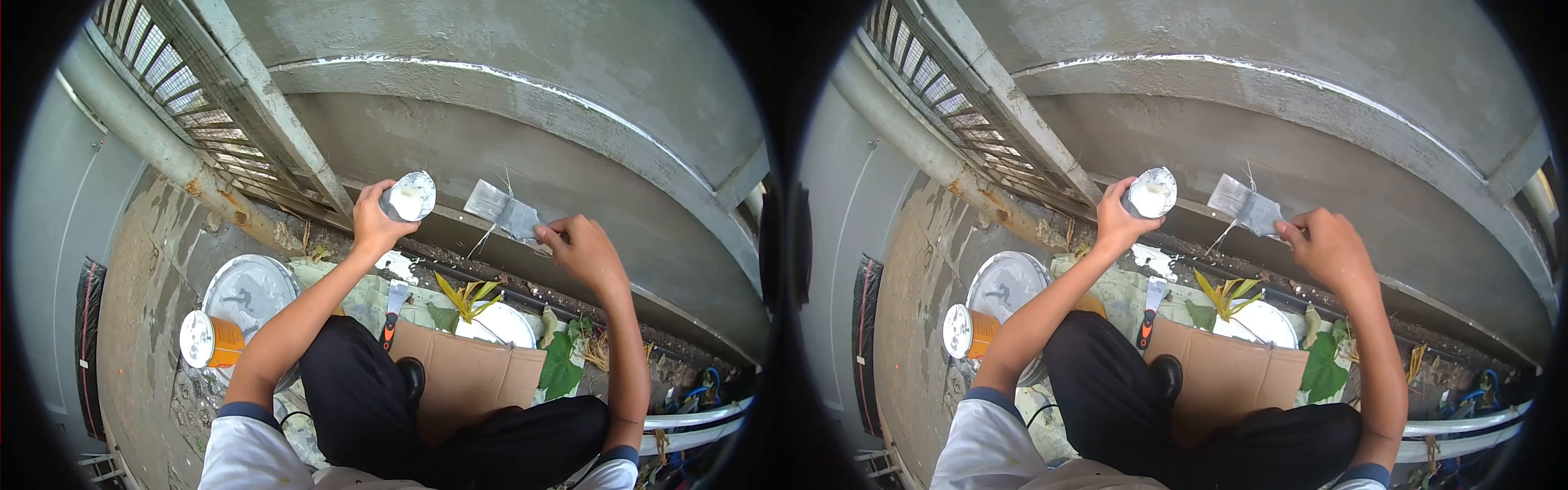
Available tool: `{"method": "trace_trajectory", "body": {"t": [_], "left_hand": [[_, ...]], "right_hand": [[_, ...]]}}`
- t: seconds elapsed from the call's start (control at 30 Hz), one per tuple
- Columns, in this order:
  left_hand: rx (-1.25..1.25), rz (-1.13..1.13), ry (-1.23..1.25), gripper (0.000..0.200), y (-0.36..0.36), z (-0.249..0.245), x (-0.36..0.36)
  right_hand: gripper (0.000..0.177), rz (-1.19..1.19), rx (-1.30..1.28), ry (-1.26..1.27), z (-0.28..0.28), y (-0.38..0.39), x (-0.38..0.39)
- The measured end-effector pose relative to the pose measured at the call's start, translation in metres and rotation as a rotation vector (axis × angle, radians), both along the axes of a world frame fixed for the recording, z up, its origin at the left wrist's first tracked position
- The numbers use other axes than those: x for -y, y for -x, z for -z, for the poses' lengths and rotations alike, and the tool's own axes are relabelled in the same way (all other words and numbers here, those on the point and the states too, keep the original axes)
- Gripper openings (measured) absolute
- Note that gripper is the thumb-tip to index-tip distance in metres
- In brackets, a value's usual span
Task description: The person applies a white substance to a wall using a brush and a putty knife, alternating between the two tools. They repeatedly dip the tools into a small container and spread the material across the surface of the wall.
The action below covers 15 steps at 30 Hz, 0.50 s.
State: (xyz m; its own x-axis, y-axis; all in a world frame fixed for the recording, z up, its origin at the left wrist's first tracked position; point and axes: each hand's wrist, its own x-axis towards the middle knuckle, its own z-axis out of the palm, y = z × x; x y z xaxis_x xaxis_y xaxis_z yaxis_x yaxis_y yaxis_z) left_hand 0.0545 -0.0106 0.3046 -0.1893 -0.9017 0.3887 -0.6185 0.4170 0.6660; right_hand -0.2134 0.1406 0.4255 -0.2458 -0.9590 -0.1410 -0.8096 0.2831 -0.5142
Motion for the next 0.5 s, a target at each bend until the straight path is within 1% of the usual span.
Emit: {"method": "trace_trajectory", "body": {"t": [0.03,0.1,0.13,0.2,0.3,0.37,0.5], "left_hand": [[0.031,0.024,0.016,0.069,0.005,0.003,-0.001],[0.067,0.081,0.02,0.068,0.013,0.006,-0.004],[0.104,0.123,0.032,0.067,0.016,0.006,-0.005],[0.099,0.161,0.011,0.068,0.018,0.007,-0.009],[0.166,0.219,0.051,0.068,0.017,0.008,-0.013],[0.189,0.264,0.075,0.068,0.017,0.008,-0.015],[0.205,0.279,0.064,0.069,0.017,0.003,-0.018]], "right_hand": [[0.034,0.013,0.001,-0.008,-0.009,-0.001,-0.004],[0.033,-0.061,0.052,0.001,-0.019,-0.003,-0.008],[0.033,-0.052,0.054,-0.002,-0.021,-0.005,-0.009],[0.031,-0.11,0.069,-0.035,-0.022,-0.009,-0.009],[0.03,-0.177,0.053,-0.065,-0.012,-0.014,-0.003],[0.03,-0.165,0.046,-0.087,-0.008,-0.016,0.002],[0.03,-0.139,0.027,-0.141,-0.003,-0.017,0.009]]}}
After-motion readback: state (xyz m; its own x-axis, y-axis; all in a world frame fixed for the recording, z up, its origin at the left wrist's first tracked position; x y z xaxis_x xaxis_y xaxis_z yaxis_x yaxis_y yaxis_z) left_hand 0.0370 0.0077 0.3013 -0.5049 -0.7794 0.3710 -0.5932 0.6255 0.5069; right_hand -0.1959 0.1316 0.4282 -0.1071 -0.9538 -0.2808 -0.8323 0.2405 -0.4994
